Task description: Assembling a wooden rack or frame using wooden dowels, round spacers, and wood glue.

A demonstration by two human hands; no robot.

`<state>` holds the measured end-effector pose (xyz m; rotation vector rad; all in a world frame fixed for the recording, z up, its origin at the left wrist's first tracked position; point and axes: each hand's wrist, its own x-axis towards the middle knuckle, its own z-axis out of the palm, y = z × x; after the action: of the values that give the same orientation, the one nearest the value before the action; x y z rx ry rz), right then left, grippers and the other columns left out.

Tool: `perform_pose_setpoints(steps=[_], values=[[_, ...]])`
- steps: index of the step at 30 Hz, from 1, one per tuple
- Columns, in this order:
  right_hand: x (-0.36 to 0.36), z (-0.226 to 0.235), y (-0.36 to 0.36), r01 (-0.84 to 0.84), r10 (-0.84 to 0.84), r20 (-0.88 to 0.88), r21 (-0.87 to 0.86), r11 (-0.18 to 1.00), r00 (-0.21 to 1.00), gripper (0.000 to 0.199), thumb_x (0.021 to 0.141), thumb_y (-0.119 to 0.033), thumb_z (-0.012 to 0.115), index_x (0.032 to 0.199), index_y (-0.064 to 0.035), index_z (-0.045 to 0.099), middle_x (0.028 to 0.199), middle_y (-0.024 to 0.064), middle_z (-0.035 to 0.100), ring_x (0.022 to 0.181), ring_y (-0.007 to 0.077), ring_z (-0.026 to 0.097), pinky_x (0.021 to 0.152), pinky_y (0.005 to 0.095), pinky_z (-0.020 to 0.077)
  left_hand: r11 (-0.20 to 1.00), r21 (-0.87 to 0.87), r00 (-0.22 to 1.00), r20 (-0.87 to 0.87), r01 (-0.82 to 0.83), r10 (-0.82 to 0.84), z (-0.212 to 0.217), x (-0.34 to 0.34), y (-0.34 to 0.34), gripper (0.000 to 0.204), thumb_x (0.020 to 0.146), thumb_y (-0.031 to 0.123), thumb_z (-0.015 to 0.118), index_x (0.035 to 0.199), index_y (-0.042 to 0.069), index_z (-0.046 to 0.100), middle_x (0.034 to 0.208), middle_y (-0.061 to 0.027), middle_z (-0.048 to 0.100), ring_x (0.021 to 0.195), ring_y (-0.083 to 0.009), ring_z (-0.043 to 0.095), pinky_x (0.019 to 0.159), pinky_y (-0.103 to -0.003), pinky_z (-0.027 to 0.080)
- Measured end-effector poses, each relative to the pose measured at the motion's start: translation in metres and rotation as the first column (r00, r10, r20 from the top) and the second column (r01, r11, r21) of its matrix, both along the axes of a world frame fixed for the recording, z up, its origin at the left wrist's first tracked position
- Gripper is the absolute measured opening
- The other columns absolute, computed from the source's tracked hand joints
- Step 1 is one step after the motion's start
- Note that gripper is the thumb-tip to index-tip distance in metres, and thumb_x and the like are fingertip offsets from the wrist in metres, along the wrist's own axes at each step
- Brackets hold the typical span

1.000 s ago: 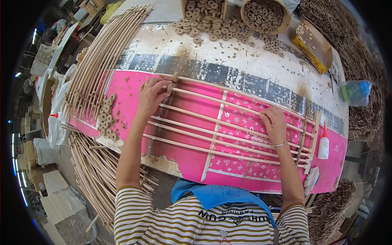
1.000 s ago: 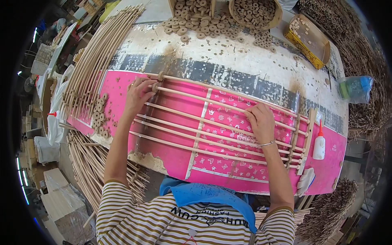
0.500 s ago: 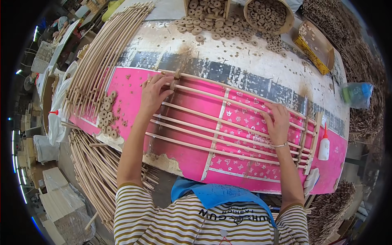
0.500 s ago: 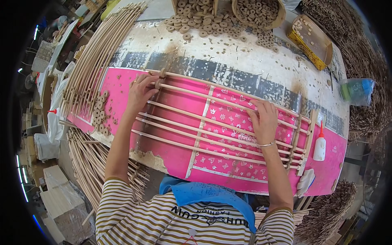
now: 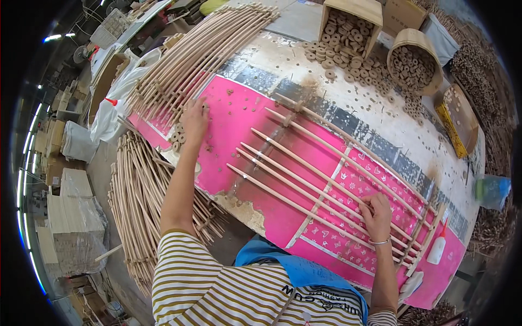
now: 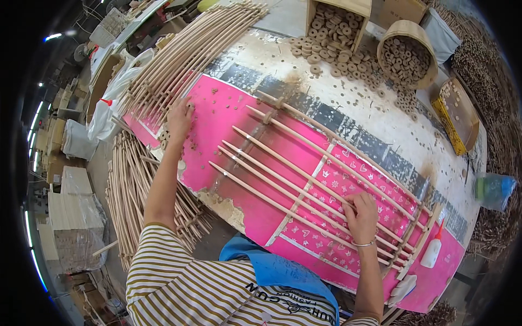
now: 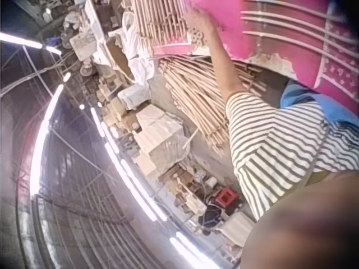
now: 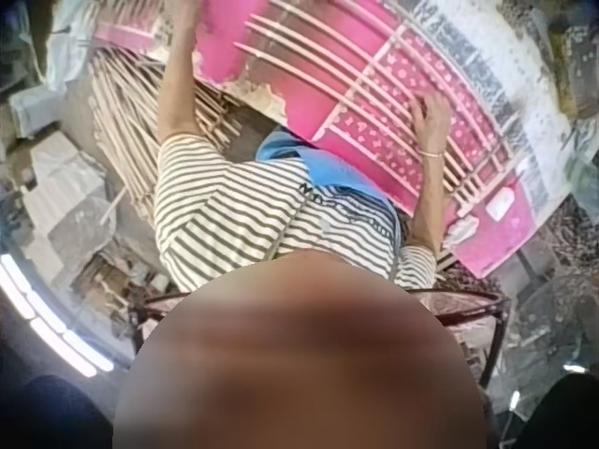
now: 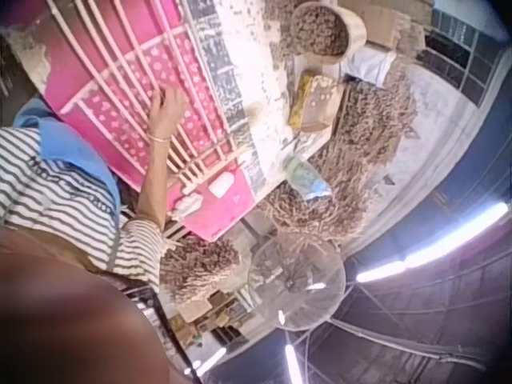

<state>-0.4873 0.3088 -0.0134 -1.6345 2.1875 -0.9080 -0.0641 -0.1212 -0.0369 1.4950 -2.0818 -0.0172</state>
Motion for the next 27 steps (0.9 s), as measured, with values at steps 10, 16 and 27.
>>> perform_pose_setpoints(steps=[10, 16, 27], values=[[0.004, 0.004, -0.001, 0.101, -0.096, 0.236, -0.012, 0.995, 0.967, 0.011, 0.092, -0.003, 0.073, 0.102, 0.0, 0.068, 0.09, 0.0122, 0.061, 0.079, 0.0266, 0.065, 0.07, 0.0365, 0.0508, 0.996, -0.01, 0.99, 0.115, 0.086, -0.084, 0.009, -0.009, 0.0, 0.034, 0.09, 0.017, 0.076, 0.123, 0.014, 0.072, 0.115, -0.0076, 0.071, 0.107, -0.0296, 0.067, 0.092, -0.046, 0.05], [0.0, 0.003, -0.001, 0.1, -0.086, 0.163, -0.08, 0.992, 0.983, 0.011, 0.092, -0.001, 0.072, 0.103, -0.0001, 0.069, 0.09, 0.0116, 0.06, 0.077, 0.0251, 0.063, 0.068, 0.0348, 0.0491, 0.729, 0.462, 0.618, -0.783, 0.505, 0.068, 0.018, -0.057, 0.059, 0.034, 0.102, 0.015, 0.071, 0.133, 0.002, 0.069, 0.112, -0.0006, 0.073, 0.096, -0.009, 0.066, 0.091, -0.027, 0.052], [0.001, 0.009, -0.001, 0.073, -0.059, 0.162, -0.082, 0.994, 0.985, 0.012, 0.092, -0.001, 0.072, 0.103, -0.0003, 0.068, 0.09, 0.0121, 0.06, 0.078, 0.0257, 0.064, 0.069, 0.0347, 0.05, 0.47, 0.468, 0.384, -0.883, 0.748, 0.268, 0.016, -0.068, 0.079, 0.036, 0.107, 0.027, 0.066, 0.136, 0.006, 0.067, 0.108, 0.0014, 0.071, 0.099, -0.0069, 0.065, 0.087, -0.023, 0.052]])
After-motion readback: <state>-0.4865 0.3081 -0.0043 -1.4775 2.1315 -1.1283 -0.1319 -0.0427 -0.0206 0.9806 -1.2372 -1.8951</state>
